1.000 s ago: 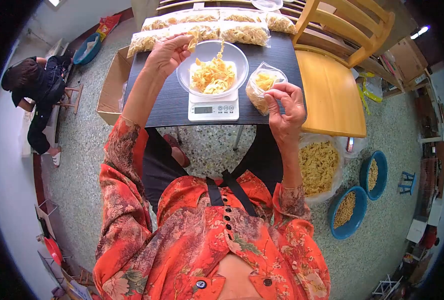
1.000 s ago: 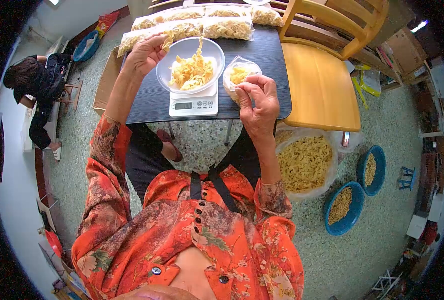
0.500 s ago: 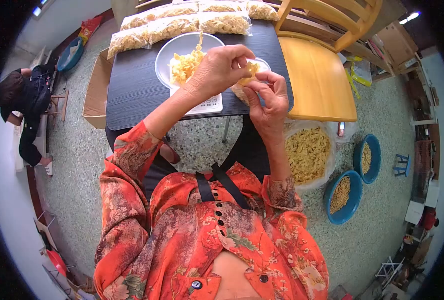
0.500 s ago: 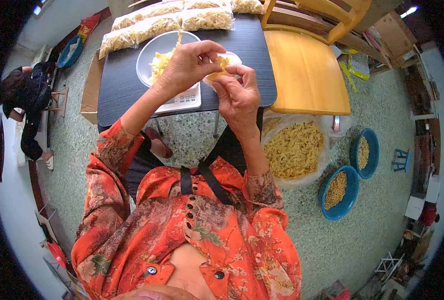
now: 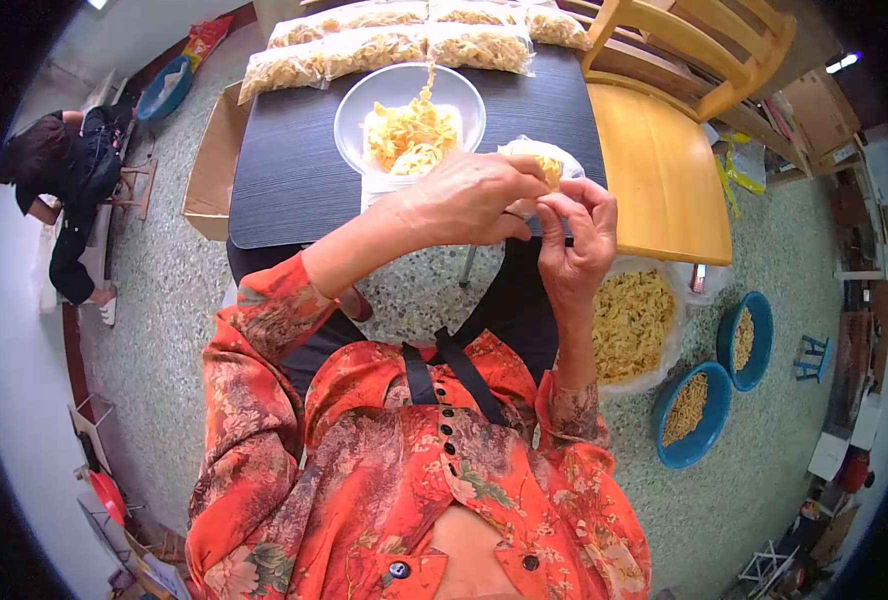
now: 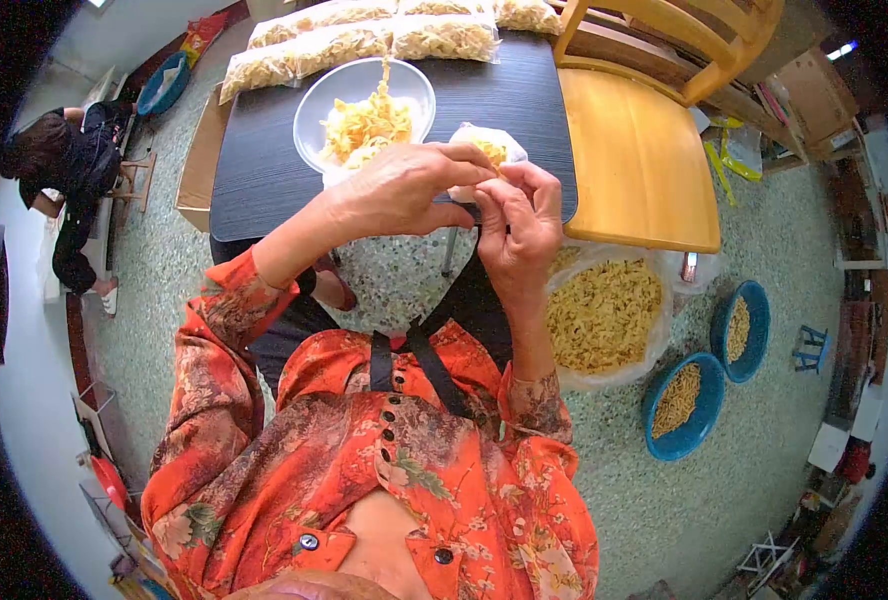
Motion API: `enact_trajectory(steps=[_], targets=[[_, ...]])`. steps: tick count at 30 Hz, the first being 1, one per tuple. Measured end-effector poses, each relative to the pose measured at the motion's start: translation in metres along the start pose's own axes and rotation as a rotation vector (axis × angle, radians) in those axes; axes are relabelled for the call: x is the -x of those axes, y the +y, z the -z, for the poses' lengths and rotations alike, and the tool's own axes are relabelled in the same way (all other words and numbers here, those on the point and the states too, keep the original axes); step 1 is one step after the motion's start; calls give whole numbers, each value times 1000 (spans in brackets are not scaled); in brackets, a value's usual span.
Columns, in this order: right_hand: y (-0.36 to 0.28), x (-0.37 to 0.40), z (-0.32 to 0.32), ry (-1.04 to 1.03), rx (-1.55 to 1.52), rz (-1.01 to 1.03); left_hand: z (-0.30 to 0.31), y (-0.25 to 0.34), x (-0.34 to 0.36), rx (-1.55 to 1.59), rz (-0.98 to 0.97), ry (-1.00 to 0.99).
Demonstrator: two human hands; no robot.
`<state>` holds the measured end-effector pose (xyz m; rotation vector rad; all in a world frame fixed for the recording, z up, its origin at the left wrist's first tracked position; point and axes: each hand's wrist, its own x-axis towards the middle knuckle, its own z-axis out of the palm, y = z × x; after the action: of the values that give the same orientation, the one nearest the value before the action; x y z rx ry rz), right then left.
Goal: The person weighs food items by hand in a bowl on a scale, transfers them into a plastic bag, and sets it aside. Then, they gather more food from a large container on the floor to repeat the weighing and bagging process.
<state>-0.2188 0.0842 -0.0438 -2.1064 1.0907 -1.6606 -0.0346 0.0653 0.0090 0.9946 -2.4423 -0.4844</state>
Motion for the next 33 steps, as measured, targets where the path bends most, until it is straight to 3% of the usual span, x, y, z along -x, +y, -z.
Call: enact_trajectory(steps=[4, 8, 10, 13, 14, 17, 20, 22, 26, 33], targets=[[-3, -3, 0, -11, 27, 32, -10, -4, -5, -171, 88, -78], [0, -8, -3, 6, 32, 9, 0, -15, -11, -73, 97, -147], [-1, -10, -2, 7, 10, -31, 20, -20, -9, 185, 58, 38], [1, -11, -2, 0, 24, -9, 51, -50, -1, 489, 168, 163], [1, -11, -2, 0, 23, -9, 60, -58, 4, 213, 277, 185], [2, -11, -4, -6, 12, -3, 70, -87, 19, 134, 292, 130], [2, -11, -5, -16, 3, -8, 75, -72, 23, -193, 466, -197], [3, -13, -6, -19, 2, 12, 58, -67, 28, -383, 503, -115], [1, -13, -7, -30, -3, -1, 47, -67, 24, -424, 604, -168], [4, -15, -6, -28, -9, 13, 45, -88, 20, -363, 586, -140]])
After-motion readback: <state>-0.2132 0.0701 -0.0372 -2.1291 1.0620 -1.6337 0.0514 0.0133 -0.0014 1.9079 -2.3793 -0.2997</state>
